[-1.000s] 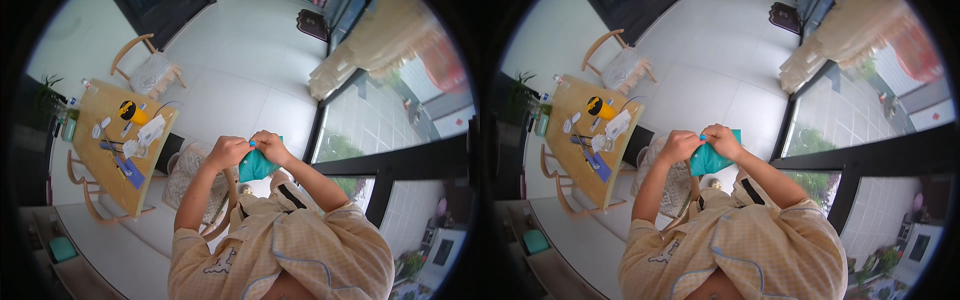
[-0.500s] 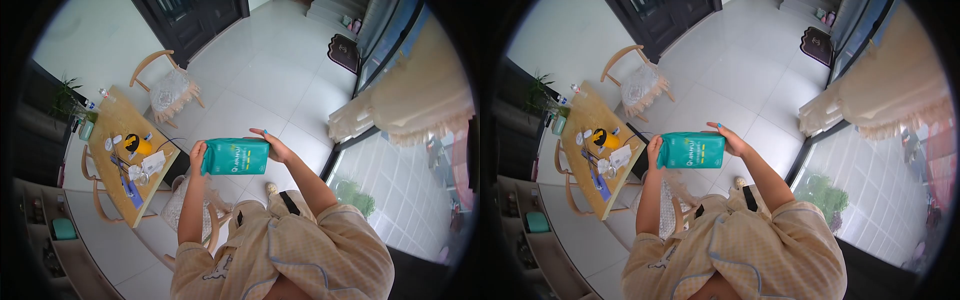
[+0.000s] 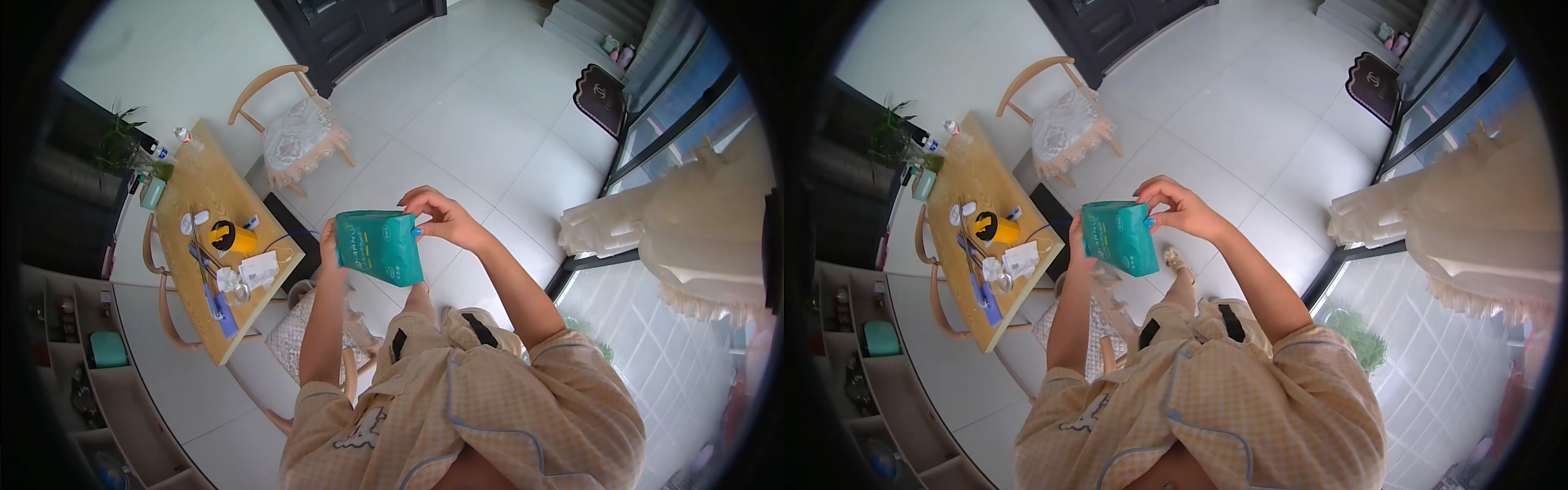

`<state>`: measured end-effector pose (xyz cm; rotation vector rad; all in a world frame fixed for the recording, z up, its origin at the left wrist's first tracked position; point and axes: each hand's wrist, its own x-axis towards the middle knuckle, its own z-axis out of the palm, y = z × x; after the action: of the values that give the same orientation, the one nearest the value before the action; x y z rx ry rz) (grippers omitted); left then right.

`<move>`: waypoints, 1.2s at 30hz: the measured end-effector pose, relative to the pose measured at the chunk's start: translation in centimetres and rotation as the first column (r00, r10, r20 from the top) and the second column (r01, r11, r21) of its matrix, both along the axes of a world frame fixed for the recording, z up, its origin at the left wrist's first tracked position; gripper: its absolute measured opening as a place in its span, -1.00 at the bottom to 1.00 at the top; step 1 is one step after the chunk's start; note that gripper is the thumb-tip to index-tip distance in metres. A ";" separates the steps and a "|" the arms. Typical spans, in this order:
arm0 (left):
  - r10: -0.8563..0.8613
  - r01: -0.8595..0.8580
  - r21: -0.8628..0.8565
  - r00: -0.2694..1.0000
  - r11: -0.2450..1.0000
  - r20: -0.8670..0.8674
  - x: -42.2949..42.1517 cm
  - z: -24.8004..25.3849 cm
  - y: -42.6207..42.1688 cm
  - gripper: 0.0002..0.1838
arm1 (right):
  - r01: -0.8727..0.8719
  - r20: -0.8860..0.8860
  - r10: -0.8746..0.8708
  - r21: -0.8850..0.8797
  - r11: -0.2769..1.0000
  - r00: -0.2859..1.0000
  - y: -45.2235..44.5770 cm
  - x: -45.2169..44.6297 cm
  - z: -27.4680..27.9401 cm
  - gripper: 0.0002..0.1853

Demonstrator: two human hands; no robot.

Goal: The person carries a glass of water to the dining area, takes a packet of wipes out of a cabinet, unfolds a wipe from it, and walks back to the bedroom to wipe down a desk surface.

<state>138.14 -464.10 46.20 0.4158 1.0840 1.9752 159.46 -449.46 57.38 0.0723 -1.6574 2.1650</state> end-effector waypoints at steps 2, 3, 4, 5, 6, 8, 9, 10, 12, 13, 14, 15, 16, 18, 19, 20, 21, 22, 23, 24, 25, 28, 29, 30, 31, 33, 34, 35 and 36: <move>-0.037 0.035 0.049 0.999 0.998 0.041 -1.3 -0.5 1.2 -0.88 | -0.003 0.001 0.003 0.032 0.999 1.000 1.4 -1.7 0.1 -0.70; -0.042 0.041 0.008 0.998 0.999 0.037 -2.1 -0.5 2.0 -0.88 | -0.021 0.027 0.020 0.049 0.999 0.999 2.1 -2.7 0.2 -0.74; -0.045 0.046 -0.031 0.998 0.998 0.034 -2.9 -0.5 2.7 -0.88 | -0.041 0.054 0.037 0.067 0.997 0.998 2.9 -3.8 0.3 -0.77; -0.037 0.038 -0.025 0.999 0.999 0.038 -3.9 -0.8 3.6 -0.88 | -0.049 0.058 0.045 0.073 0.996 0.997 3.7 -5.0 0.4 -0.77; -0.047 0.049 -0.056 0.998 0.997 0.036 -5.2 -1.0 4.6 -0.88 | -0.108 0.100 0.099 0.099 0.989 0.990 4.7 -6.4 0.6 -0.79; -0.044 0.045 -0.071 0.999 0.996 0.027 -7.9 -0.8 6.4 -0.88 | -0.181 0.139 0.162 0.140 0.973 0.977 6.4 -9.7 1.5 -0.81; -0.021 0.026 -0.130 0.999 0.991 0.039 -9.0 -0.6 7.2 -0.88 | -0.200 0.192 0.161 0.205 0.958 0.968 7.2 -11.4 2.2 -0.84; 0.006 0.004 -0.192 0.999 0.981 0.053 -10.2 -0.2 7.8 -0.88 | -0.224 0.246 0.159 0.265 0.938 0.956 7.9 -13.2 2.8 -0.86; 0.007 -0.001 -0.227 1.000 0.974 0.025 -13.4 -0.9 8.8 -0.87 | -0.254 0.270 0.181 0.266 0.930 0.946 9.0 -16.9 3.3 -0.88; -0.010 0.010 -0.274 1.000 0.962 -0.001 -15.2 -1.2 9.2 -0.84 | -0.267 0.292 0.189 0.256 0.929 0.938 9.4 -18.9 3.4 -0.89; 0.013 -0.015 -0.265 1.000 0.964 -0.009 -16.7 -0.5 9.7 -0.84 | -0.286 0.287 0.208 0.266 0.920 0.935 9.7 -20.8 3.5 -0.89; 0.092 -0.284 -0.340 0.870 0.896 -0.484 -17.9 0.0 10.3 -0.82 | -0.264 0.288 0.179 0.293 0.919 0.941 9.9 -22.5 3.5 -0.90; 0.069 -0.546 -0.285 0.538 0.788 -0.840 -19.0 0.4 10.9 -0.80 | -0.244 0.295 0.149 0.316 0.917 0.944 10.2 -24.1 3.4 -0.90; 0.186 -0.587 -0.066 0.359 0.807 -0.914 -19.5 6.5 11.0 -0.78 | -0.251 0.284 0.148 0.374 0.893 0.948 10.8 -27.0 2.9 -0.90; -0.003 -0.323 -0.169 0.457 0.931 -0.890 -19.3 9.9 10.7 -0.82 | -0.265 0.315 0.146 0.379 0.887 0.938 11.0 -28.4 3.0 -0.91; -0.204 -0.031 -0.253 0.499 0.967 -0.842 -19.3 11.9 10.5 -0.87 | -0.283 0.347 0.147 0.381 0.880 0.926 11.3 -29.6 2.9 -0.92; -0.194 -0.055 -0.259 0.516 0.964 -0.834 -19.8 12.6 10.8 -0.87 | -0.314 0.359 0.176 0.373 0.873 0.917 11.9 -30.9 2.6 -0.92; -0.319 -0.050 -0.377 0.437 0.925 -0.841 -20.4 13.1 11.2 -0.87 | -0.355 0.391 0.194 0.397 0.846 0.900 12.6 -32.1 2.2 -0.95; -0.445 -0.054 -0.492 0.354 0.869 -0.823 -21.4 13.2 11.5 -0.86 | -0.394 0.420 0.210 0.421 0.817 0.883 13.3 -33.5 1.9 -0.96; -0.439 -0.075 -0.498 0.371 0.864 -0.818 -22.4 12.9 11.9 -0.86 | -0.420 0.424 0.237 0.414 0.808 0.874 13.8 -34.7 1.7 -0.96; -0.369 -0.072 -0.418 0.354 0.905 -0.859 -23.3 12.4 12.2 -0.85 | -0.460 0.461 0.273 0.360 0.812 0.844 14.4 -35.8 1.5 -0.97; -0.283 -0.116 -0.375 0.467 0.920 -0.838 -24.3 12.2 13.4 -0.84 | -0.548 0.519 0.382 0.213 0.809 0.765 16.3 -38.9 0.0 -0.96; -0.262 -0.137 -0.401 0.562 0.906 -0.785 -24.8 12.5 13.9 -0.84 | -0.563 0.524 0.421 0.142 0.814 0.740 17.0 -40.3 -0.4 -0.96; -0.247 -0.170 -0.408 0.571 0.897 -0.783 -25.5 12.4 14.4 -0.84 | -0.592 0.520 0.452 0.135 0.794 0.725 17.6 -41.6 -0.7 -0.96; -0.211 -0.184 -0.412 0.637 0.892 -0.742 -26.1 12.2 15.1 -0.86 | -0.619 0.520 0.503 0.066 0.782 0.690 18.4 -42.8 -0.7 -0.94; -0.160 -0.222 -0.421 0.694 0.880 -0.702 -27.8 12.1 16.7 -0.87 | -0.661 0.508 0.571 -0.004 0.751 0.645 20.4 -45.6 -0.3 -0.93; -0.071 -0.225 -0.379 0.775 0.898 -0.628 -28.6 12.1 17.4 -0.88 | -0.690 0.450 0.628 -0.033 0.723 0.635 21.3 -46.8 0.0 -0.92; 0.015 -0.231 -0.334 0.841 0.914 -0.542 -29.4 12.1 18.1 -0.89 | -0.718 0.389 0.679 -0.061 0.693 0.623 22.3 -48.1 0.4 -0.90; 0.024 -0.248 -0.339 0.836 0.907 -0.548 -30.4 12.0 18.6 -0.89 | -0.729 0.379 0.692 -0.061 0.682 0.615 23.0 -49.3 0.7 -0.90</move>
<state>107.77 -445.45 58.18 0.7026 1.8817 1.7276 110.13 -426.44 58.08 0.4536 -2.2390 2.8087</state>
